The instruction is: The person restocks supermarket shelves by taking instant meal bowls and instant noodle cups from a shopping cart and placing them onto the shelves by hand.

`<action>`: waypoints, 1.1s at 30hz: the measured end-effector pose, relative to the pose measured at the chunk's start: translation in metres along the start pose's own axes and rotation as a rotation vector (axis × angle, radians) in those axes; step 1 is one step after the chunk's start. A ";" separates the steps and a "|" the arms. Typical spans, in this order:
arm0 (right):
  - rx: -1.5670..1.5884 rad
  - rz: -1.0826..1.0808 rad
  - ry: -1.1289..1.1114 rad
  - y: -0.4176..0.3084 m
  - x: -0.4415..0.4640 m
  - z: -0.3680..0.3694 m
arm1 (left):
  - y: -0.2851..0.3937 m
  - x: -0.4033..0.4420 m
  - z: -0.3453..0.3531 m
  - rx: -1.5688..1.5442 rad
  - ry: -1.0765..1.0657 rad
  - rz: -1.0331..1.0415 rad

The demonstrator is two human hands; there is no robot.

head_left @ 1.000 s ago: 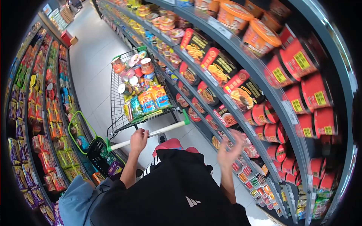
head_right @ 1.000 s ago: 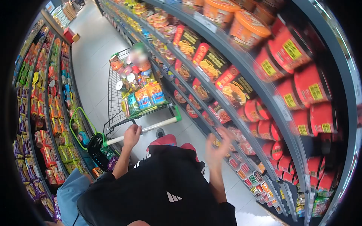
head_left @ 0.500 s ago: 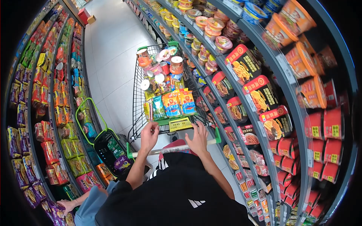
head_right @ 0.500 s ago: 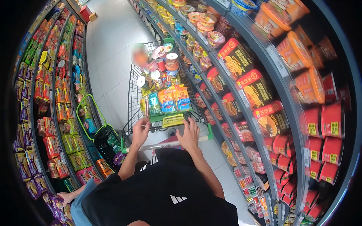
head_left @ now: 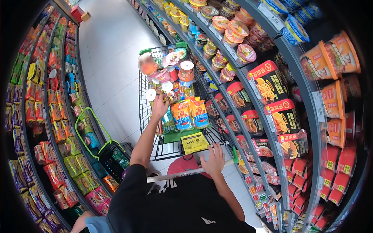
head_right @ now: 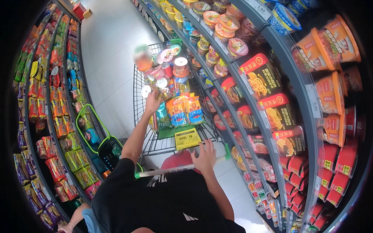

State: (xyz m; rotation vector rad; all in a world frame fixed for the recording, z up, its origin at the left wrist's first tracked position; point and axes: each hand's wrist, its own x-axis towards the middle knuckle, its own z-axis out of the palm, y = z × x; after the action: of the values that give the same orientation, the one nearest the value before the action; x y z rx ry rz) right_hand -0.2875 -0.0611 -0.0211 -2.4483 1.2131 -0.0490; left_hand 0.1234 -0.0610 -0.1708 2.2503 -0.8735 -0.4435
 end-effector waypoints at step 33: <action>-0.010 0.021 0.048 -0.006 0.011 -0.001 | 0.063 0.160 0.101 0.004 -0.060 0.003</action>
State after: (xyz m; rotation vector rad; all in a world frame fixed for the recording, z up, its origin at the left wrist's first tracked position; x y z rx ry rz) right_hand -0.2766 -0.0664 -0.0192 -2.4554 1.2617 -0.0965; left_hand 0.1566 -0.2540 -0.2105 2.2488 -0.9090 -0.5108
